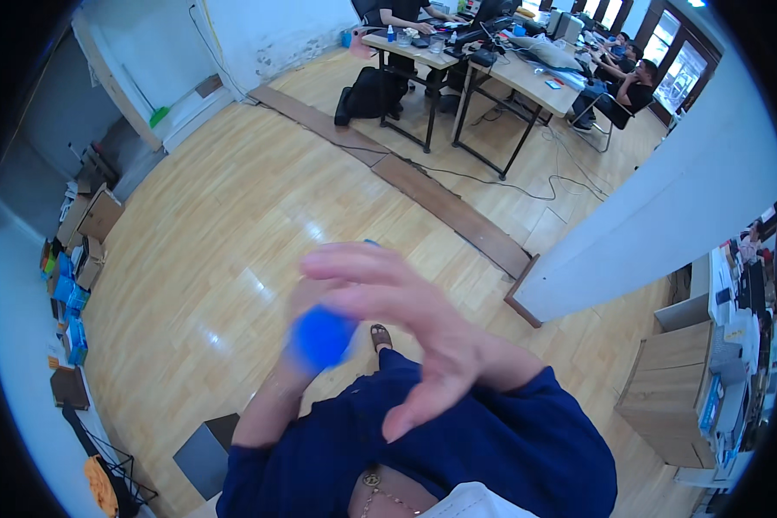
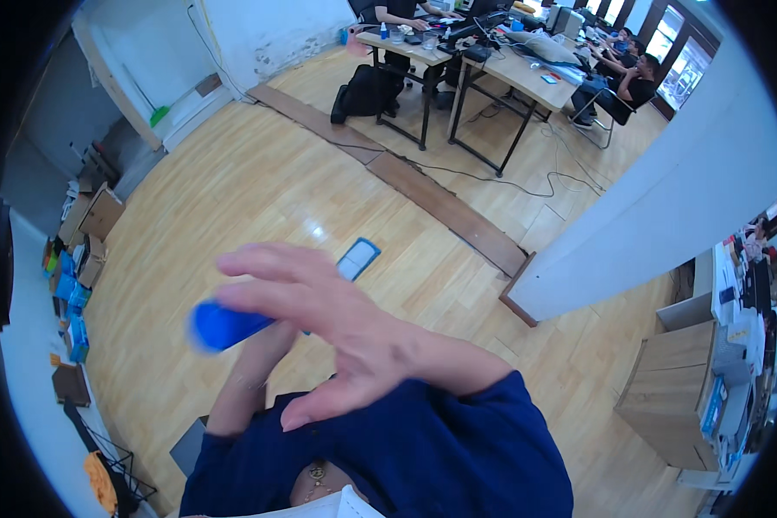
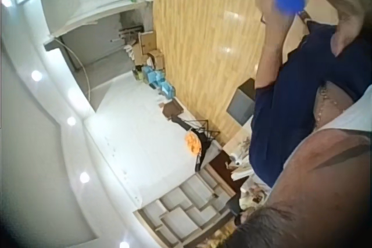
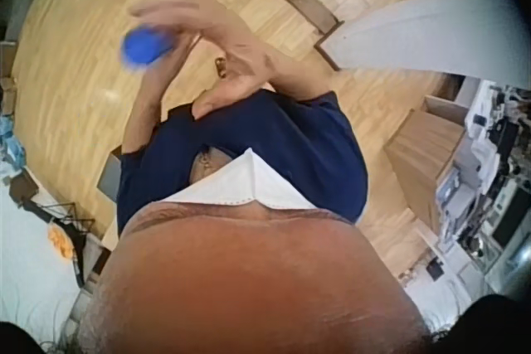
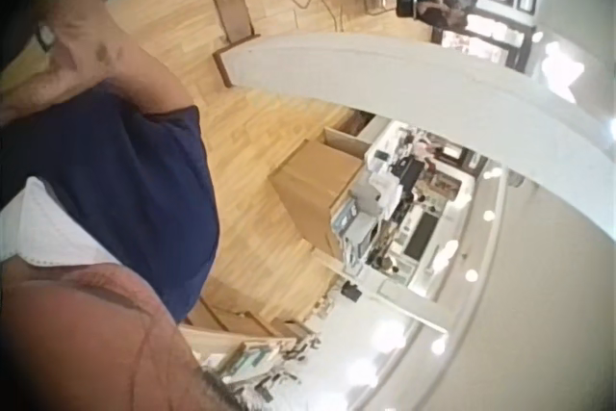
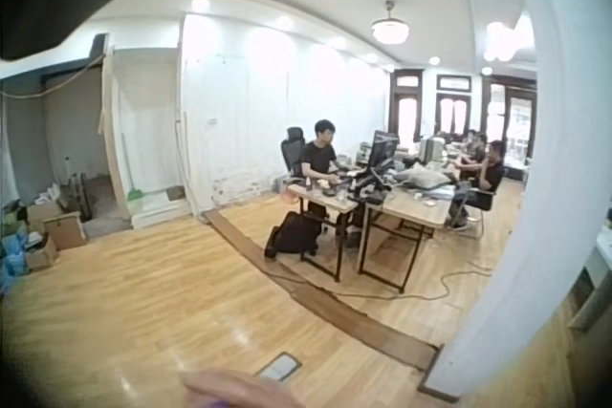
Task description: The person cleans an office by mopping the wooden floor with a flat mop and wiping a wooden pillar with a cloth.
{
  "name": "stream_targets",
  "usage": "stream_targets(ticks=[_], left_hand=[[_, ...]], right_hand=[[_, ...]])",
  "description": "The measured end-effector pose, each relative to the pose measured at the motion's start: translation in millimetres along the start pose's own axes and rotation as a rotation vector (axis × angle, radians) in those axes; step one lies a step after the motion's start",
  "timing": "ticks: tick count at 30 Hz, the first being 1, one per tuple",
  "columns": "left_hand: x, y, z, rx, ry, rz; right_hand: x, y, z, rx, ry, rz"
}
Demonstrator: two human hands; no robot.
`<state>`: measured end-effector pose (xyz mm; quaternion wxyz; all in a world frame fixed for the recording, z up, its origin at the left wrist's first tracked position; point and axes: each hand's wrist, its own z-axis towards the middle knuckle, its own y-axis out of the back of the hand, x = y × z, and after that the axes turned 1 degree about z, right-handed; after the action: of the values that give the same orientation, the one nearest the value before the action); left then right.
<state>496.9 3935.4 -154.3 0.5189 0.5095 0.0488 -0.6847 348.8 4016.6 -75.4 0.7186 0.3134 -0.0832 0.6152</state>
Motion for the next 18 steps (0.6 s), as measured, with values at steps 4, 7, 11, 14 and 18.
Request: stream_targets(ticks=[4, 7, 11, 14, 18], left_hand=[[77, -108, -2, 0.316, -0.12, 0.044], [141, -178, -40, 0.354, 0.038, 0.037], [186, -225, -69, 0.337, 0.062, 0.038], [162, -235, -73, 0.234, 0.178, 0.059], [152, -225, -91, 0.181, 0.291, 0.088]], right_hand=[[50, 2, -49, -0.655, -0.42, 0.093], [81, 24, -81, -0.761, -0.362, -0.067], [102, 42, -118, -0.753, -0.376, 0.044], [99, 77, -135, -0.736, -0.422, 0.166], [69, 100, -152, -0.673, -0.412, 0.339]])
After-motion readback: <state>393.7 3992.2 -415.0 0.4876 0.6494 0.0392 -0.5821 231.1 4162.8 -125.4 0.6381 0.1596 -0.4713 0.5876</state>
